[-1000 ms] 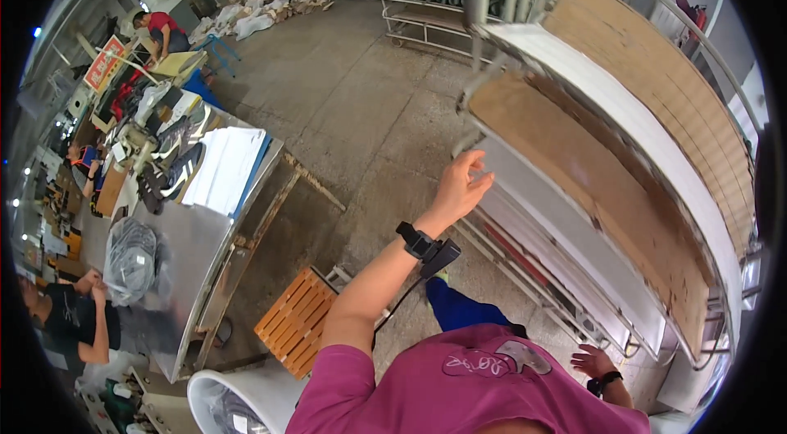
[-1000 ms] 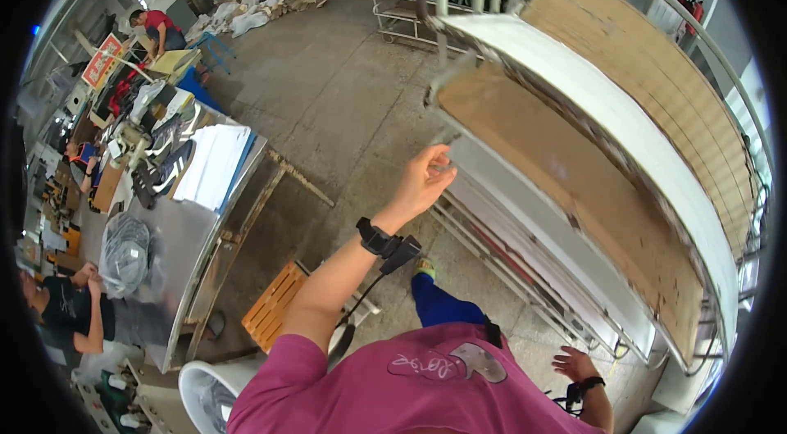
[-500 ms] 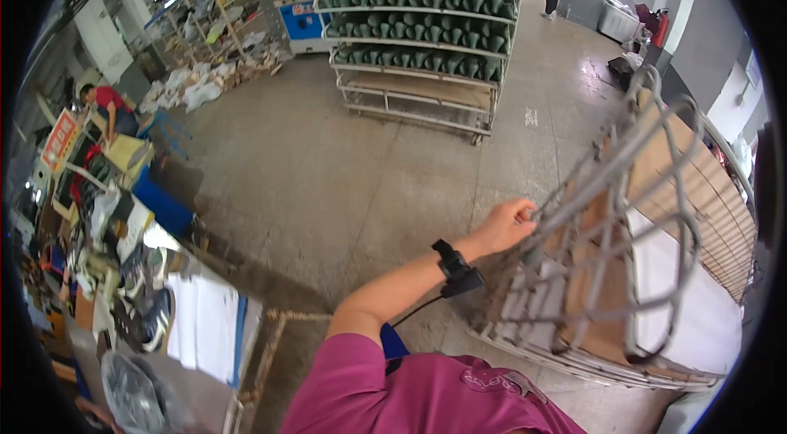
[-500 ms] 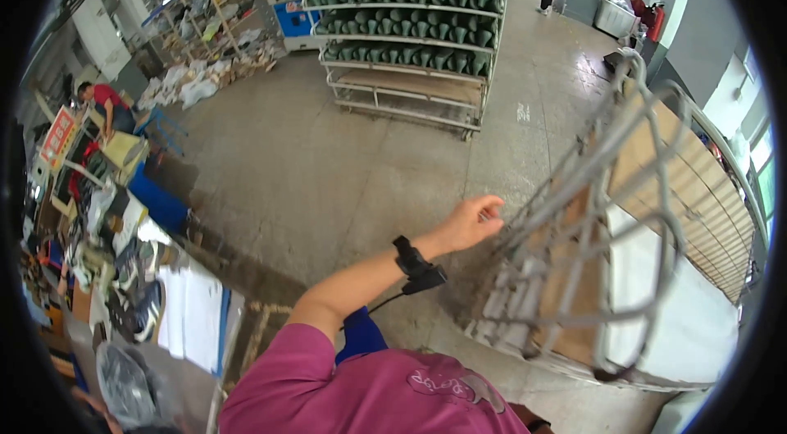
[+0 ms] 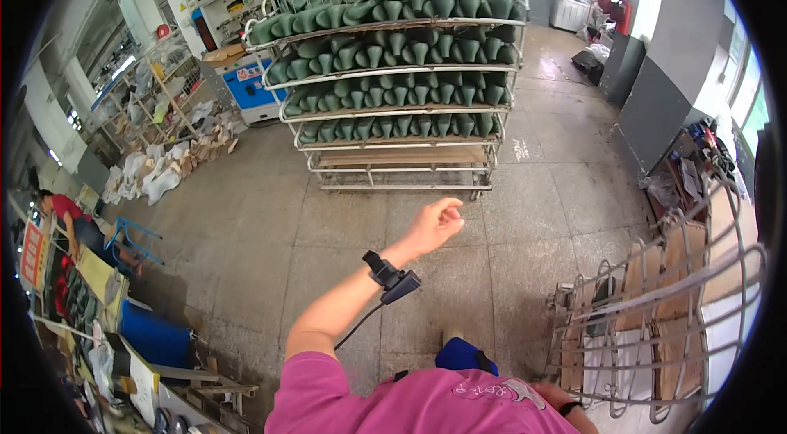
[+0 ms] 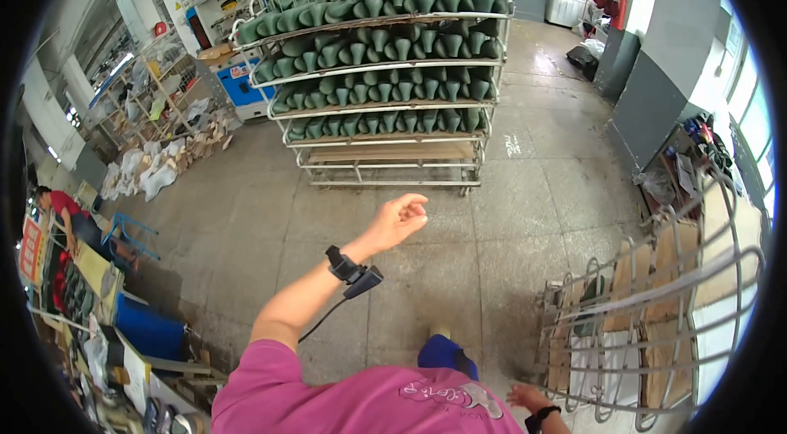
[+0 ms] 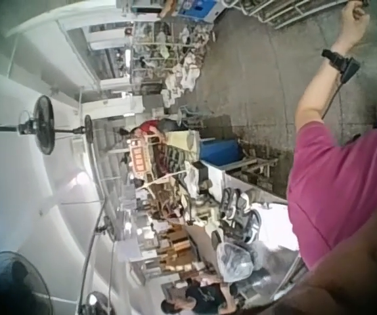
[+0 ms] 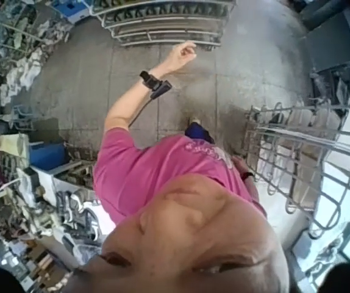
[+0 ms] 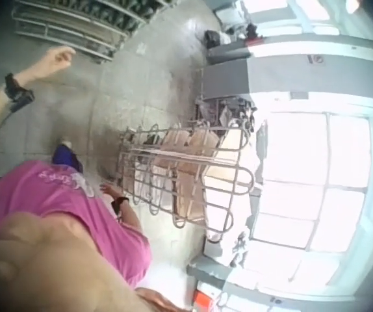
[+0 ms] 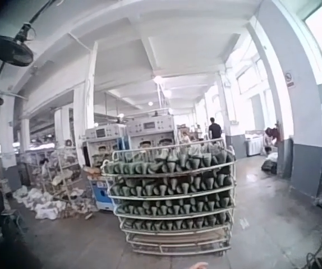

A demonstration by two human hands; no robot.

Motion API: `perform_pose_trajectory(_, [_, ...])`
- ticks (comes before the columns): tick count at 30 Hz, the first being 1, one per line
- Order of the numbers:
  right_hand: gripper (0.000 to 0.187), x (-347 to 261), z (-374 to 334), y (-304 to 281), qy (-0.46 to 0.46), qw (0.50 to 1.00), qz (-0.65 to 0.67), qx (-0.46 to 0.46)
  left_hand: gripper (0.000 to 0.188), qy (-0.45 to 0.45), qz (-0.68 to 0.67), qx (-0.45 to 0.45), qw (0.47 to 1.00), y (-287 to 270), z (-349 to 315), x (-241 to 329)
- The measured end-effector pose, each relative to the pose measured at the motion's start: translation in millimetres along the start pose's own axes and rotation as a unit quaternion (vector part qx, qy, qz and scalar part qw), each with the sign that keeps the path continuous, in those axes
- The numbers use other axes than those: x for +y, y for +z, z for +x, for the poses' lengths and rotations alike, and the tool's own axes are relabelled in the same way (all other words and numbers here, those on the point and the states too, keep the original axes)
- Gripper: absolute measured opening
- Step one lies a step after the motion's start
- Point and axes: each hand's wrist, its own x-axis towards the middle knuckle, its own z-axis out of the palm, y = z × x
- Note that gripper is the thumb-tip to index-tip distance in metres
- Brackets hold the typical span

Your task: Applying adhesive to the bottom of shoe lasts in a factory.

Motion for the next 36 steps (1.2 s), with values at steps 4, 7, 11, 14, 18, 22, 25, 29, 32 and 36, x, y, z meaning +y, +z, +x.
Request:
perform_pose_trajectory(4, [0.036, -122, 119, -5, -0.12, 0.992, -0.037, -0.028, 0.033, -0.022, -0.045, 0.032, 0.998, -54, 19, -50])
perform_pose_trajectory(7, [0.04, -264, 192, 27, -0.24, 0.961, -0.138, -0.028, 0.033, -0.054, -0.124, 0.098, 0.986, -102, 27, -85])
perform_pose_trajectory(11, [0.039, -443, 275, 117, -0.326, 0.902, -0.265, -0.095, 0.032, -0.112, -0.09, 0.188, 0.971, -187, 0, -101])
perform_pose_trajectory(14, [0.036, -551, 302, 210, -0.405, 0.865, -0.216, -0.202, 0.03, -0.145, -0.125, 0.271, 0.943, -245, -38, -133])
perform_pose_trajectory(18, [0.036, -646, 315, 346, -0.439, 0.861, -0.09, -0.239, 0.027, -0.167, -0.138, 0.331, 0.918, -327, -80, -172])
perform_pose_trajectory(22, [0.04, -718, 305, 484, -0.477, 0.84, -0.033, -0.257, 0.024, -0.166, -0.145, 0.351, 0.91, -423, -111, -202])
perform_pose_trajectory(25, [0.043, -779, 295, 571, -0.533, 0.821, -0.043, -0.202, 0.023, -0.17, -0.135, 0.354, 0.91, -496, -129, -217])
perform_pose_trajectory(29, [0.048, -860, 300, 671, -0.591, 0.794, 0.014, -0.14, 0.023, -0.172, -0.165, 0.363, 0.901, -582, -131, -233])
perform_pose_trajectory(32, [0.055, -906, 315, 740, -0.624, 0.778, 0.026, -0.069, 0.023, -0.154, -0.171, 0.359, 0.904, -634, -122, -254])
perform_pose_trajectory(36, [0.06, -963, 341, 803, -0.663, 0.73, 0.1, 0.134, 0.023, -0.168, -0.177, 0.338, 0.909, -701, -106, -287])
